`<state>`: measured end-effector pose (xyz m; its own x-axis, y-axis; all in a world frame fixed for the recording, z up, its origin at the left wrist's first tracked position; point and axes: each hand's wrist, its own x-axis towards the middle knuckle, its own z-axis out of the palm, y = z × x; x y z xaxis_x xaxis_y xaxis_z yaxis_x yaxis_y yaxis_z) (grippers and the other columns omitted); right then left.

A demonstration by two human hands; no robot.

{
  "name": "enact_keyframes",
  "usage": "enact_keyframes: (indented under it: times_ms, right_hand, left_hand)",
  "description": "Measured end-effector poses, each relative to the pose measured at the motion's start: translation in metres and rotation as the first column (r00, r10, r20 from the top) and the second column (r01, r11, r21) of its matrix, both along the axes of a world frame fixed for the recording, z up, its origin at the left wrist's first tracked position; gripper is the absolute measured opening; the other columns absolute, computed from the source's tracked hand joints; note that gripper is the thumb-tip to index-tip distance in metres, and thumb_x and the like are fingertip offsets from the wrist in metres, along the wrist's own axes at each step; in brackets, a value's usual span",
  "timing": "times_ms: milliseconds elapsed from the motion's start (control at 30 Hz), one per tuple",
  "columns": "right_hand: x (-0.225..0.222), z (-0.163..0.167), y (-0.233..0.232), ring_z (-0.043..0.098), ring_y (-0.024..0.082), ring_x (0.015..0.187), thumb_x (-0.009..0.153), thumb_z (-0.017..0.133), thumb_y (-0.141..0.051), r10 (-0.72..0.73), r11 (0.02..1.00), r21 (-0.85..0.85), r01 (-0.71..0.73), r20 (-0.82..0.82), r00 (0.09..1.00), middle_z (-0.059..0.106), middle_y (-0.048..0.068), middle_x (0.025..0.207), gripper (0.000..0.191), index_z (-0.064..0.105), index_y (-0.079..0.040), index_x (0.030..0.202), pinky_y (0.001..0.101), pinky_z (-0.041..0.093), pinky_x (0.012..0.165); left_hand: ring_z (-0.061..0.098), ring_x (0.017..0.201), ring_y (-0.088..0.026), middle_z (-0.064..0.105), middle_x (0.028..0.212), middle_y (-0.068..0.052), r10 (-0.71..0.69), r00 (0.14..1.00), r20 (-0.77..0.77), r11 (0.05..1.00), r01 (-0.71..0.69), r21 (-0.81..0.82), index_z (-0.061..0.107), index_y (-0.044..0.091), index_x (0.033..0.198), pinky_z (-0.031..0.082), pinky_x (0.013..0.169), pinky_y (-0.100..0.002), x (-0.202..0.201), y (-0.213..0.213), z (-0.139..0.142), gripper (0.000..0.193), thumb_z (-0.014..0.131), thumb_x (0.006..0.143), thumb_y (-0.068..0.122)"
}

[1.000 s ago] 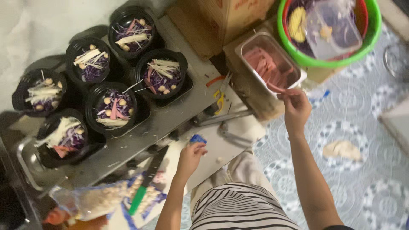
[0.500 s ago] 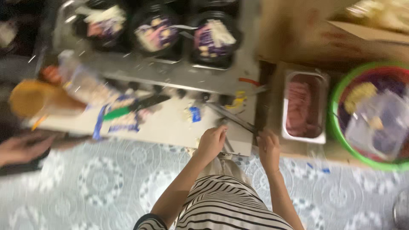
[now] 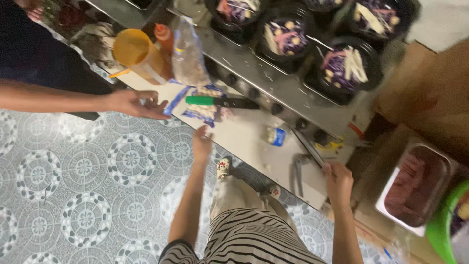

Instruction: The person adds ingredients by hand into a row of black serving bowls, placing shredded cabbage, enoki mushrooms, quail eggs, and sausage pieces into each bowl one at a time. They then ladle broth from a large pot into an orange pitcher and pour the broth into the prepared bowls.

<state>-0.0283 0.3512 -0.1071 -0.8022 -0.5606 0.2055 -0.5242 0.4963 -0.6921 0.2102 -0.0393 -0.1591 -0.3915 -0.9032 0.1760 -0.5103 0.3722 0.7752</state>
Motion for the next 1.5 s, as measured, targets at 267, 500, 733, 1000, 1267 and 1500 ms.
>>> enact_keyframes:
  times_ms: [267,500,733,1000,1267,1500]
  right_hand:
    - [0.116,-0.039,-0.063,0.074,0.032,0.092,0.098,0.065,-0.012,-0.281,0.949,0.208,0.236,0.226,0.933,0.075,0.018,0.106,0.019,0.075,0.0,0.11,0.0391,0.056,0.078]
    - [0.221,-0.055,-0.107,0.075,0.03,0.101,0.092,0.065,-0.009,-0.183,0.981,0.123,0.151,0.321,0.929,0.077,0.015,0.109,0.02,0.075,-0.002,0.108,0.0361,0.056,0.088]
    - [0.288,-0.047,-0.073,0.076,0.029,0.101,0.091,0.066,-0.012,-0.248,0.962,0.206,0.179,0.384,0.889,0.079,0.014,0.107,0.022,0.077,-0.004,0.109,0.0363,0.058,0.087]
    - [0.374,-0.033,-0.013,0.074,0.029,0.106,0.094,0.064,-0.01,-0.231,0.968,0.188,0.167,0.406,0.884,0.076,0.014,0.116,0.024,0.075,-0.003,0.114,0.038,0.057,0.088]
    - [0.406,0.043,-0.012,0.077,0.022,0.095,0.094,0.066,-0.012,-0.212,0.969,-0.02,0.247,0.443,0.871,0.08,0.011,0.103,0.022,0.076,-0.006,0.113,0.0349,0.058,0.084]
    - [0.375,0.076,-0.061,0.074,0.024,0.102,0.095,0.066,-0.008,0.014,0.98,-0.194,0.05,0.314,0.949,0.077,0.013,0.112,0.02,0.075,-0.003,0.112,0.0358,0.057,0.087]
  left_hand:
    - [0.052,0.128,-0.042,0.049,0.139,-0.03,0.235,0.944,-0.231,0.968,-0.248,-0.028,0.044,-0.009,0.143,0.043,0.107,-0.046,0.005,-0.233,0.01,0.081,0.091,0.088,0.028]
    - [0.057,0.076,-0.018,0.065,0.086,-0.009,0.427,0.736,-0.525,0.761,0.021,0.648,0.065,-0.003,0.095,0.045,0.068,-0.033,-0.029,-0.298,0.018,0.048,0.071,0.104,0.044]
    - [0.047,0.062,-0.011,0.054,0.067,0.003,0.312,0.707,-0.635,0.928,-0.085,0.362,0.056,0.009,0.068,0.039,0.054,-0.032,0.035,-0.29,0.018,0.041,0.067,0.098,0.035]
    - [0.043,0.059,-0.009,0.052,0.063,0.003,-0.193,0.742,-0.642,0.976,0.215,-0.046,0.057,0.004,0.067,0.03,0.052,-0.031,0.163,-0.226,0.061,0.048,0.063,0.107,0.029]
    - [0.031,0.061,-0.006,0.036,0.067,0.007,-0.156,0.557,-0.816,0.859,0.484,0.167,0.037,0.013,0.068,0.022,0.055,-0.029,0.2,-0.084,0.098,0.047,0.062,0.105,0.026]
    - [0.057,0.072,-0.009,0.061,0.082,0.0,-0.098,0.748,-0.657,0.86,0.396,0.323,0.059,0.006,0.081,0.048,0.06,-0.027,0.137,0.025,0.009,0.027,0.057,0.093,0.03]
